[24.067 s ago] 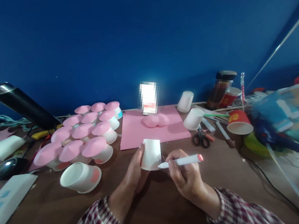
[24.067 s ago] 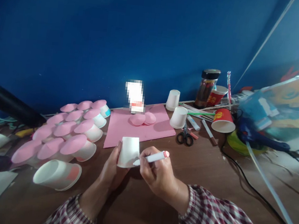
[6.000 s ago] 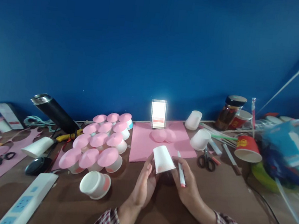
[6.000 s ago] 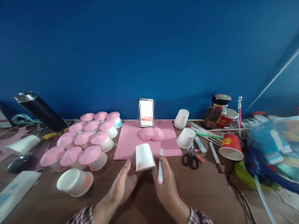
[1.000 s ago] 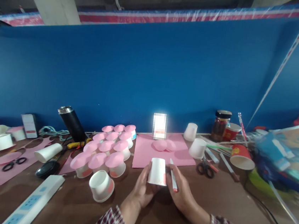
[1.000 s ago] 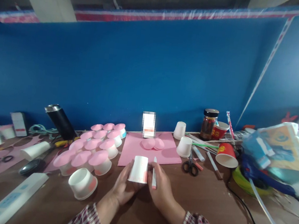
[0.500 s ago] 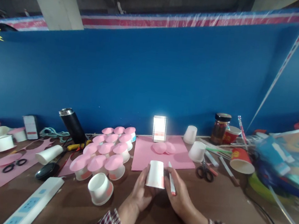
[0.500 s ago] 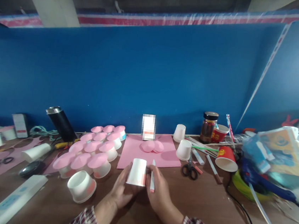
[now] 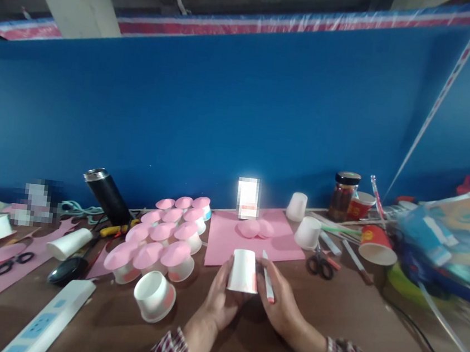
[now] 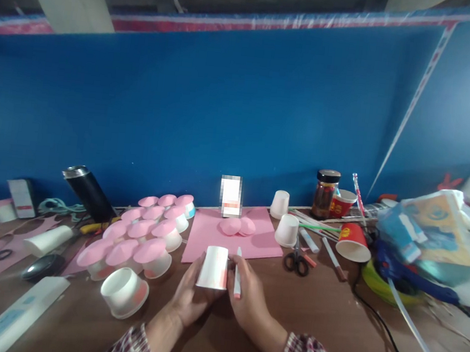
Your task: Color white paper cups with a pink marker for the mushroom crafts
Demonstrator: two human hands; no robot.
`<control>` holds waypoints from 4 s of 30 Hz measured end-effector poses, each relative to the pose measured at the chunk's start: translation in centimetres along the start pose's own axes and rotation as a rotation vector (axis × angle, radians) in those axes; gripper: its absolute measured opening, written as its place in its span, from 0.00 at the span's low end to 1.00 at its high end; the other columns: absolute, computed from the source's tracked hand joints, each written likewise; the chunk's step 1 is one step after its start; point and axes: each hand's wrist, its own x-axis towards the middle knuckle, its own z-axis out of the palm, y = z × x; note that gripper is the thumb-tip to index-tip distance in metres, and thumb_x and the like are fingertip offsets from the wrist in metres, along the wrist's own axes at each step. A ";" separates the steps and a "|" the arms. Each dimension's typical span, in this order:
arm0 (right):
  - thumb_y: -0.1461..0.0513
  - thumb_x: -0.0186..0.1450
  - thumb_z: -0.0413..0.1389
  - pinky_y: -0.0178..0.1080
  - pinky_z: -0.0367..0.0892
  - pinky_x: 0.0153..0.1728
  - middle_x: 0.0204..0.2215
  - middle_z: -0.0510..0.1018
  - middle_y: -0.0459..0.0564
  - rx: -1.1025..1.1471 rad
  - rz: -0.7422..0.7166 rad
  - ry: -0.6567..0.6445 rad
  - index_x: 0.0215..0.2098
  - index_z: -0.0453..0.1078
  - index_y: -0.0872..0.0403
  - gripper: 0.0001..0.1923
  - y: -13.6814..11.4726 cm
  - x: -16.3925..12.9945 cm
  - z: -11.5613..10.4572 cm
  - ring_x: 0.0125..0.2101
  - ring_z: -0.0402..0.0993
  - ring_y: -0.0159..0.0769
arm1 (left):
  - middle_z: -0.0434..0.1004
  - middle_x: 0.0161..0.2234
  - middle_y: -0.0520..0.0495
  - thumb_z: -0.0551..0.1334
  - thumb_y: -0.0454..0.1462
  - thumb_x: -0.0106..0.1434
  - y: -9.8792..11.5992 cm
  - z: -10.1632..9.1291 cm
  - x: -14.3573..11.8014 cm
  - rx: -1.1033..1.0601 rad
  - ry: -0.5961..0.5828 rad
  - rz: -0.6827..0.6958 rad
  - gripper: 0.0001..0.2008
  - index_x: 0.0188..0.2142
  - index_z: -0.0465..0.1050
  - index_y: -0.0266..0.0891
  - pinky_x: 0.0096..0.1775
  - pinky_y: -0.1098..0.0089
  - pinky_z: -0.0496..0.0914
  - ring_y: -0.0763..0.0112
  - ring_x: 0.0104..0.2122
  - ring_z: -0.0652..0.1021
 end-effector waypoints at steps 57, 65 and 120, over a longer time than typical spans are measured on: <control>0.61 0.71 0.50 0.34 0.74 0.29 0.29 0.79 0.49 0.098 -0.044 0.125 0.52 0.69 0.53 0.13 -0.3 0.5 -2.3 0.27 0.77 0.36 | 0.81 0.36 0.40 0.60 0.44 0.65 1.2 -0.2 -0.1 -0.032 0.028 0.023 0.16 0.42 0.76 0.31 0.41 0.62 0.73 0.62 0.36 0.79; 0.65 0.69 0.52 0.39 0.75 0.36 0.33 0.79 0.52 -0.006 -0.132 0.113 0.43 0.73 0.51 0.09 -2.4 0.1 -3.3 0.32 0.77 0.39 | 0.81 0.33 0.41 0.63 0.45 0.63 0.5 -0.3 0.1 0.067 0.070 0.035 0.17 0.40 0.75 0.31 0.41 0.61 0.73 0.62 0.33 0.79; 0.66 0.68 0.52 0.36 0.72 0.32 0.31 0.78 0.50 -0.067 -0.173 -0.040 0.42 0.71 0.55 0.07 -3.6 -0.2 -3.3 0.30 0.77 0.35 | 0.67 0.27 0.51 0.63 0.53 0.59 -0.7 -0.3 -0.1 0.258 0.096 0.075 0.21 0.34 0.71 0.35 0.31 0.72 0.65 0.75 0.27 0.67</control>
